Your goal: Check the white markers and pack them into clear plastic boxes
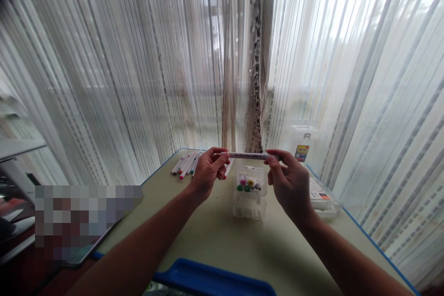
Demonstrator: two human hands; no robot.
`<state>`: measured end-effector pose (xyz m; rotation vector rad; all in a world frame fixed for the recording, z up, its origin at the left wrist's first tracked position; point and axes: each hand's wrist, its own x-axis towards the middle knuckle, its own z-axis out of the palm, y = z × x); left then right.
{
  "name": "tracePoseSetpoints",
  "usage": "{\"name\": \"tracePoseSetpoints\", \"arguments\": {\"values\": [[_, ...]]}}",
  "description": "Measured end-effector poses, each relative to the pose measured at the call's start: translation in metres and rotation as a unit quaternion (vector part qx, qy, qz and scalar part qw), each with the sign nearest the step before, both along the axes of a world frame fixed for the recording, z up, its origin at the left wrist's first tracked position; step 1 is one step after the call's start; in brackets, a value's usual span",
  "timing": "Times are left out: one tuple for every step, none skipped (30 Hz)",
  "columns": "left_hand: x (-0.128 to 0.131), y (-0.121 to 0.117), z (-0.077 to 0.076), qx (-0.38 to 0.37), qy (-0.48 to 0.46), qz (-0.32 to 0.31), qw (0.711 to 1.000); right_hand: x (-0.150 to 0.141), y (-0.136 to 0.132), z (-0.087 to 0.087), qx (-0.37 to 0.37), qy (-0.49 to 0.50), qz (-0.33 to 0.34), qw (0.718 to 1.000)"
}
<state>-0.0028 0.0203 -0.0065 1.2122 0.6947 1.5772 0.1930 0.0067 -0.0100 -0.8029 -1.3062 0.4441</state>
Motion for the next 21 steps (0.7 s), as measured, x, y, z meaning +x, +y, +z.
{"name": "tracePoseSetpoints", "arguments": {"values": [[-0.0001,-0.0004,0.0003,0.000,0.000,0.001,1.000,0.0002,0.0004,-0.0004,-0.001,0.000,0.003,1.000],[-0.0001,-0.0008,0.0006,-0.001,0.000,0.002,1.000,0.0004,0.0008,-0.0008,-0.002,-0.001,0.005,1.000],[-0.0002,-0.0012,0.0009,-0.001,-0.001,0.003,1.000,0.0006,0.0012,-0.0011,-0.001,-0.001,0.006,1.000],[-0.0002,-0.0015,0.0011,-0.001,-0.001,0.003,1.000,0.0008,0.0015,-0.0014,-0.001,-0.002,0.007,1.000],[-0.0002,-0.0017,0.0013,-0.001,-0.001,0.004,1.000,0.0008,0.0017,-0.0015,0.000,-0.002,0.007,1.000],[-0.0003,-0.0018,0.0013,-0.001,-0.001,0.004,1.000,0.0008,0.0018,-0.0015,0.000,-0.003,0.007,1.000],[-0.0003,-0.0017,0.0013,-0.001,0.000,0.003,1.000,0.0008,0.0019,-0.0014,0.000,-0.003,0.007,1.000],[-0.0004,-0.0015,0.0012,-0.001,0.000,0.003,1.000,0.0007,0.0019,-0.0012,0.000,-0.002,0.009,1.000],[-0.0005,-0.0012,0.0010,-0.001,0.001,0.002,1.000,0.0006,0.0018,-0.0009,0.000,-0.002,0.010,1.000],[-0.0006,-0.0009,0.0008,0.000,0.002,0.002,1.000,0.0006,0.0016,-0.0006,0.001,-0.002,0.011,1.000],[-0.0007,-0.0006,0.0005,0.000,0.002,0.002,1.000,0.0006,0.0014,-0.0002,0.001,-0.003,0.010,1.000],[-0.0008,-0.0002,0.0003,0.000,0.003,0.002,1.000,0.0006,0.0013,0.0001,0.002,-0.005,0.009,1.000],[-0.0008,0.0001,0.0000,0.000,0.004,0.002,1.000,0.0007,0.0011,0.0003,0.003,-0.007,0.007,1.000],[-0.0008,0.0003,-0.0003,0.000,0.005,0.002,1.000,0.0007,0.0011,0.0005,0.004,-0.009,0.006,1.000],[-0.0009,0.0006,-0.0005,0.000,0.004,0.002,1.000,0.0008,0.0011,0.0005,0.005,-0.011,0.005,1.000],[-0.0009,0.0008,-0.0008,-0.001,0.004,0.002,1.000,0.0008,0.0012,0.0005,0.006,-0.012,0.004,1.000],[-0.0008,0.0009,-0.0010,0.000,0.004,0.002,1.000,0.0008,0.0013,0.0003,0.007,-0.012,0.004,1.000],[-0.0008,0.0011,-0.0012,0.000,0.004,0.001,1.000,0.0008,0.0014,0.0002,0.006,-0.012,0.005,1.000],[-0.0008,0.0012,-0.0013,0.000,0.005,0.002,1.000,0.0007,0.0016,0.0000,0.005,-0.011,0.006,1.000],[-0.0009,0.0012,-0.0014,0.000,0.005,0.002,1.000,0.0007,0.0016,-0.0002,0.004,-0.010,0.007,1.000],[-0.0009,0.0013,-0.0014,0.001,0.005,0.002,1.000,0.0007,0.0017,-0.0004,0.003,-0.009,0.008,1.000]]}}
